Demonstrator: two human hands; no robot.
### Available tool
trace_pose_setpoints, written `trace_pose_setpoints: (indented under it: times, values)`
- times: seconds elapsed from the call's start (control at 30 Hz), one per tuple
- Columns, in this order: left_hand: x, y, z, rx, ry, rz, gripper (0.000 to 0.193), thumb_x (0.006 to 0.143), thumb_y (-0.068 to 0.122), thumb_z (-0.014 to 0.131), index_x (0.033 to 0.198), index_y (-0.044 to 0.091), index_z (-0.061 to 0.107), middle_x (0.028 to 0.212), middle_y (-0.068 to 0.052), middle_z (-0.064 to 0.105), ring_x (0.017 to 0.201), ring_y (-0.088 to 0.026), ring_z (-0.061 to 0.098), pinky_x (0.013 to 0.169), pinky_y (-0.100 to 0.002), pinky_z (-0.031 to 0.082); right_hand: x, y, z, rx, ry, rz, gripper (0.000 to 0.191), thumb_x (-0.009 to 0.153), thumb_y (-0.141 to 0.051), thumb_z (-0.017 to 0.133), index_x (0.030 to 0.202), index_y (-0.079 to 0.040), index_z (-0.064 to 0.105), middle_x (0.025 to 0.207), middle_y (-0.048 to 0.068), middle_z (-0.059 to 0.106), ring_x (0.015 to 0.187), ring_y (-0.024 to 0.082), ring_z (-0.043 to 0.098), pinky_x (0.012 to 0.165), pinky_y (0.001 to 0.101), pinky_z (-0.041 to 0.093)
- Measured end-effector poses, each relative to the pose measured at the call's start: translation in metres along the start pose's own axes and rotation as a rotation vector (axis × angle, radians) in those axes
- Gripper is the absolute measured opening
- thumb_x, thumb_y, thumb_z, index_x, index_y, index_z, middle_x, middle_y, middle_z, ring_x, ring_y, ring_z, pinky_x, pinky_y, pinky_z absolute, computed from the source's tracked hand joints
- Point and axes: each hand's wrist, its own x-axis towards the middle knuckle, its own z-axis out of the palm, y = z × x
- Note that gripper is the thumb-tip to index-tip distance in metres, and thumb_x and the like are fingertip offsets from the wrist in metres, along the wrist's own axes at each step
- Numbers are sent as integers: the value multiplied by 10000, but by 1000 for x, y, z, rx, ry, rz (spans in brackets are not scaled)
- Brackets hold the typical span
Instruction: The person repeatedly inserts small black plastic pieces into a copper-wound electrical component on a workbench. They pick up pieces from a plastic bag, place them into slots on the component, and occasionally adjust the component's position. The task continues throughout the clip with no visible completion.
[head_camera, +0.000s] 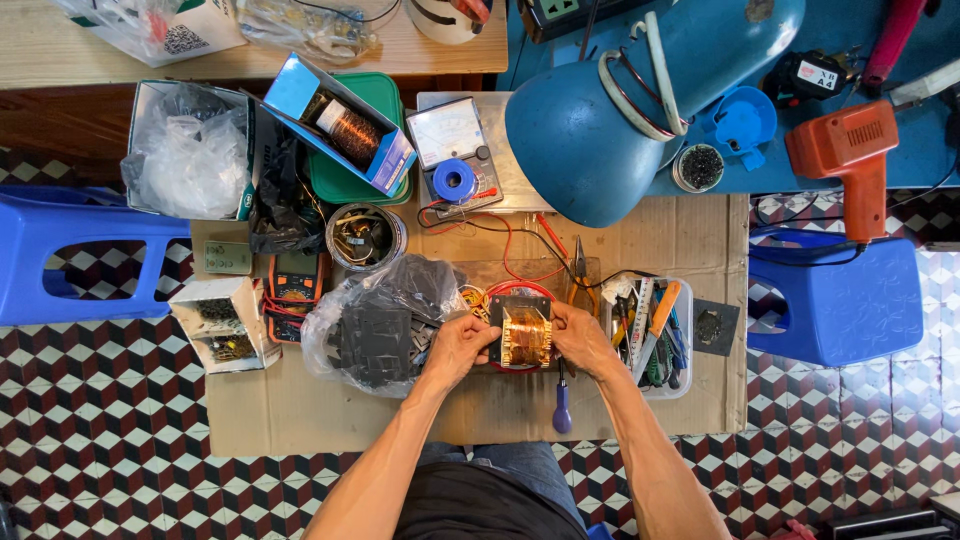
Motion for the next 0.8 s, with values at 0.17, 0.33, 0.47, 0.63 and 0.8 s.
trace_pose_setpoints:
  times: [0.17, 0.33, 0.47, 0.63, 0.8]
  values:
    - [0, -1, 0, -9, 4, -5, 226, 911, 254, 750, 938, 32, 718, 740, -3, 689, 631, -72, 625, 567, -240, 547, -4, 16, 7, 203, 66, 46, 126, 945, -136, 609, 969, -34, 679, 668, 16, 612, 592, 108, 586, 567, 272, 500]
    - [-1, -4, 4, -16, 31, 57, 221, 871, 234, 796, 891, 41, 691, 710, 7, 667, 598, -66, 589, 543, -235, 514, -12, 21, 9, 359, 51, 95, 149, 955, -116, 620, 1024, -11, 700, 729, 7, 685, 636, 96, 627, 619, 239, 517]
    - [4, -1, 16, 116, 168, 87, 296, 799, 227, 872, 800, 26, 655, 646, 3, 622, 542, -82, 564, 462, -262, 485, -12, 23, 7, 343, 37, 102, 170, 976, -143, 616, 1021, -7, 707, 747, 17, 691, 653, 94, 630, 628, 244, 528]
    - [3, 0, 14, 161, 198, 36, 309, 779, 248, 880, 798, 17, 677, 654, -10, 655, 540, -90, 604, 454, -255, 526, -14, 27, 13, 305, 76, 69, 146, 955, -103, 626, 1061, -31, 695, 746, 26, 661, 665, 86, 631, 637, 245, 542]
    - [-2, -5, 6, 15, 183, -16, 251, 795, 244, 855, 888, 26, 770, 755, 0, 749, 627, -61, 674, 536, -234, 559, -15, 29, 15, 367, 145, 73, 163, 954, -140, 671, 991, 2, 740, 754, 27, 719, 666, 90, 645, 609, 254, 528]
